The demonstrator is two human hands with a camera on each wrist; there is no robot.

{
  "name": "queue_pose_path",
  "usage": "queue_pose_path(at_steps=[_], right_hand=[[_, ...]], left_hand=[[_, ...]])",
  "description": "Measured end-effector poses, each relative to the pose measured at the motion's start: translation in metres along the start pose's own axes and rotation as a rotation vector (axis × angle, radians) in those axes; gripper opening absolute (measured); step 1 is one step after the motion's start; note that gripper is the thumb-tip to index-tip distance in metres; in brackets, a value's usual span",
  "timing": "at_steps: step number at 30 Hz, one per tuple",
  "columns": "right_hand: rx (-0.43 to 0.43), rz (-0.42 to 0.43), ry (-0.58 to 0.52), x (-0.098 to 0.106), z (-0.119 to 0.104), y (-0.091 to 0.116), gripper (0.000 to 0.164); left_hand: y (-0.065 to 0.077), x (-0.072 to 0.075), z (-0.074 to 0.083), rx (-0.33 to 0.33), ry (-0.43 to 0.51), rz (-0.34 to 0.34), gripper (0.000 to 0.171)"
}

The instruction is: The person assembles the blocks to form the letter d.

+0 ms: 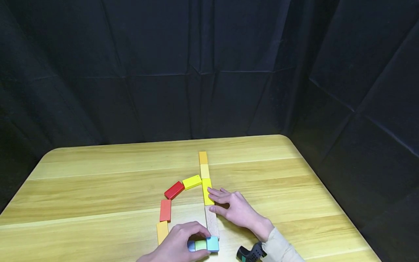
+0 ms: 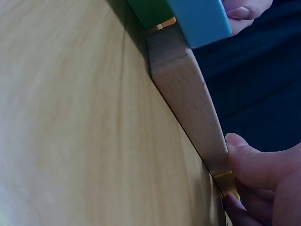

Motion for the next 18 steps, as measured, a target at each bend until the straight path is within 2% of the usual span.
queue_pose_path(at_steps=[10,18], right_hand=[[0.001,0.002,0.017,0.0015,-0.002,0.0007,0.051],[0.007,0.007,0.017,0.0007,-0.0011,-0.0001,0.052]], left_hand=[[0.0011,-0.0073,0.005,-0.045,-0.109,0.01,0.025],[0.0041,-0.0095,0.0049,-0.097,-0.142,0.071,0.029]])
Point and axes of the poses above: each hand's wrist, its own y-axis away from the middle knuckle, its own x-axis out of the back of the hand, z = x × y, the point moved 5 cm from there along -y, towards the middle knuckle, and after that the axes turned 10 degrees about x, right-handed, at the moved point
